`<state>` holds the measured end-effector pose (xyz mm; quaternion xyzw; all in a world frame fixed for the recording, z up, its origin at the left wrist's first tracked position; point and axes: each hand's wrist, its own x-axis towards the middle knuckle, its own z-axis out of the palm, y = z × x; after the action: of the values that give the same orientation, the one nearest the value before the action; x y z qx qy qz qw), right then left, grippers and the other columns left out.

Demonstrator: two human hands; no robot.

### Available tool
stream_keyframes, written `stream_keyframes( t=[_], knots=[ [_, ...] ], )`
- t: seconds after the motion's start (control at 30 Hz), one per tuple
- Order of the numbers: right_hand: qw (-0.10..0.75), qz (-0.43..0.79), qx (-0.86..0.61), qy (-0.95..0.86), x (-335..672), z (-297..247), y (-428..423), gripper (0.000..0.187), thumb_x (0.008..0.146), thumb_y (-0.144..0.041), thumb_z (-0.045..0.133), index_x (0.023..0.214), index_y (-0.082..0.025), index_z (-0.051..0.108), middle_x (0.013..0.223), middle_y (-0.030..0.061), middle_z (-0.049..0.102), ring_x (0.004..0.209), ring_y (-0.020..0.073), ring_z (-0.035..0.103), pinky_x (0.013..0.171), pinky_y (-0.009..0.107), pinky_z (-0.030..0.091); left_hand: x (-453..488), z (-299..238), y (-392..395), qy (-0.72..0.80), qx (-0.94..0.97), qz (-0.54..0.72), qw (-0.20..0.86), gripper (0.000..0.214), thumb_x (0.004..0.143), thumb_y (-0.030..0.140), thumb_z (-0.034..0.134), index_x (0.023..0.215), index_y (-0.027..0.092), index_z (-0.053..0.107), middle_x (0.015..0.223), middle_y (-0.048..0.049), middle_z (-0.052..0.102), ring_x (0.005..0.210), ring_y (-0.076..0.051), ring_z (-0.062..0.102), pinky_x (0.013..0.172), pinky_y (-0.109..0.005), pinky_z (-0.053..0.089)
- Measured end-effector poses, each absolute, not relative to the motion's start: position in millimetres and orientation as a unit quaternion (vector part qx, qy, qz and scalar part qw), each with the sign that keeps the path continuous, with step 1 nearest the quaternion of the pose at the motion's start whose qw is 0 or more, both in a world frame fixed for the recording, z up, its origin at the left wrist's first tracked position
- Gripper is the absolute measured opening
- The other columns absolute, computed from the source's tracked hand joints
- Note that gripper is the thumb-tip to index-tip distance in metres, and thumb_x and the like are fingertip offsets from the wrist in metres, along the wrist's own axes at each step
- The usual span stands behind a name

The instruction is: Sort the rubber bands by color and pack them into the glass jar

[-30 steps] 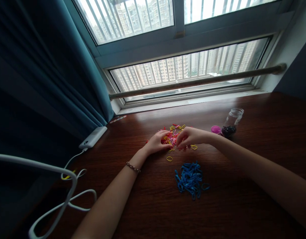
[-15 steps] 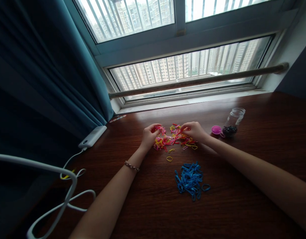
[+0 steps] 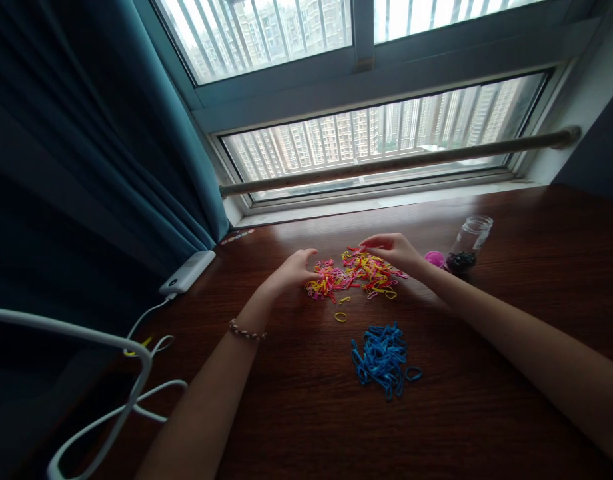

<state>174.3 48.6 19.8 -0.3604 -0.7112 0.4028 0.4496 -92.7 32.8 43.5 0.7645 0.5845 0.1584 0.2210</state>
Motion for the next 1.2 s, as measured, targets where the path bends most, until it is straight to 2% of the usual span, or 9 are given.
stream_keyframes(
  t=[0.1, 0.17, 0.33, 0.47, 0.57, 0.67, 0.83, 1.03, 1.2],
  knots=[
    [0.393, 0.290, -0.382, -0.785, 177.4, 11.3, 51.2, 0.026, 0.075, -0.038, 0.059, 0.084, -0.016, 0.070, 0.084, 0.0078, 0.069, 0.078, 0.0194, 0.063, 0.074, 0.034, 0.049, -101.9, 44.9, 28.9, 0.619, 0.756, 0.009, 0.213, 0.094, 0.039, 0.050, 0.076, 0.122, 0.018, 0.045, 0.115, -0.0126, 0.052, 0.097, -0.028, 0.055, 0.079, -0.032, 0.045],
    [0.363, 0.195, -0.383, -0.827, 176.5, 2.5, 51.1, 0.028, 0.076, -0.040, 0.057, 0.091, -0.019, 0.069, 0.097, 0.0089, 0.066, 0.093, 0.0225, 0.058, 0.085, 0.039, 0.044, -103.0, 42.2, 27.6, 0.618, 0.755, -0.025, 0.218, 0.096, 0.034, 0.054, 0.076, 0.119, 0.019, 0.047, 0.113, -0.0110, 0.051, 0.095, -0.028, 0.055, 0.076, -0.029, 0.045],
    [0.243, 0.103, -0.394, -0.880, 160.7, -16.4, 46.0, 0.066, 0.073, -0.056, 0.055, 0.127, -0.021, 0.045, 0.132, 0.0137, 0.042, 0.121, 0.0293, 0.035, 0.098, 0.045, 0.031, -90.0, 27.0, 35.7, 0.581, 0.788, 0.059, 0.197, 0.085, 0.036, 0.046, 0.078, 0.112, 0.015, 0.053, 0.108, -0.0124, 0.053, 0.090, -0.025, 0.055, 0.073, -0.028, 0.046],
    [0.199, 0.090, -0.402, -0.889, 140.5, -15.1, 50.3, 0.084, 0.061, -0.066, 0.059, 0.132, -0.026, 0.037, 0.136, 0.0149, 0.035, 0.119, 0.0353, 0.033, 0.094, 0.051, 0.031, -73.9, 22.5, 49.7, 0.547, 0.804, 0.103, 0.211, 0.061, 0.039, 0.033, 0.078, 0.095, 0.013, 0.062, 0.088, -0.0082, 0.062, 0.079, -0.024, 0.057, 0.066, -0.029, 0.045],
    [0.211, 0.093, -0.379, -0.896, 126.2, -11.0, 58.1, 0.073, 0.060, -0.059, 0.065, 0.123, -0.024, 0.050, 0.121, 0.0146, 0.050, 0.106, 0.0320, 0.045, 0.087, 0.045, 0.037, -63.8, 27.6, 57.8, 0.530, 0.806, 0.102, 0.245, 0.033, 0.048, 0.026, 0.071, 0.078, 0.013, 0.066, 0.067, -0.0026, 0.063, 0.064, -0.018, 0.057, 0.055, -0.025, 0.043],
    [0.256, 0.128, -0.331, -0.899, 119.7, -8.1, 63.7, 0.041, 0.069, -0.041, 0.065, 0.102, -0.017, 0.063, 0.094, 0.0101, 0.061, 0.084, 0.0208, 0.054, 0.075, 0.030, 0.042, -58.3, 37.3, 62.2, 0.510, 0.811, 0.104, 0.267, 0.017, 0.054, 0.022, 0.067, 0.067, 0.012, 0.067, 0.054, -0.0001, 0.059, 0.053, -0.014, 0.054, 0.048, -0.022, 0.040],
    [0.333, 0.203, -0.370, -0.843, 136.6, 8.0, 69.8, 0.024, 0.072, -0.034, 0.061, 0.076, -0.011, 0.066, 0.061, 0.0000, 0.059, 0.058, 0.0110, 0.051, 0.055, 0.021, 0.036, -62.2, 58.4, 63.5, 0.473, 0.807, 0.165, 0.313, 0.023, 0.063, 0.027, 0.062, 0.078, 0.011, 0.069, 0.057, -0.0025, 0.062, 0.049, -0.011, 0.053, 0.047, -0.021, 0.040],
    [0.345, 0.322, -0.355, -0.807, 163.3, 40.4, 78.0, 0.026, 0.070, -0.032, 0.060, 0.084, -0.011, 0.066, 0.076, 0.0039, 0.066, 0.068, 0.0144, 0.057, 0.063, 0.025, 0.043, -84.7, 86.1, 55.8, 0.457, 0.796, 0.242, 0.315, 0.020, 0.065, 0.024, 0.061, 0.079, 0.011, 0.068, 0.068, -0.0054, 0.066, 0.060, -0.013, 0.058, 0.056, -0.023, 0.046],
    [0.274, 0.354, -0.356, -0.820, 172.7, 61.2, 75.5, 0.028, 0.073, -0.023, 0.055, 0.098, -0.014, 0.065, 0.088, 0.0061, 0.068, 0.074, 0.0144, 0.059, 0.069, 0.027, 0.047, -105.0, 97.1, 52.1, 0.462, 0.814, 0.209, 0.284, 0.025, 0.067, 0.024, 0.061, 0.088, 0.013, 0.066, 0.083, -0.0084, 0.068, 0.075, -0.017, 0.062, 0.067, -0.026, 0.049]
  ],
)
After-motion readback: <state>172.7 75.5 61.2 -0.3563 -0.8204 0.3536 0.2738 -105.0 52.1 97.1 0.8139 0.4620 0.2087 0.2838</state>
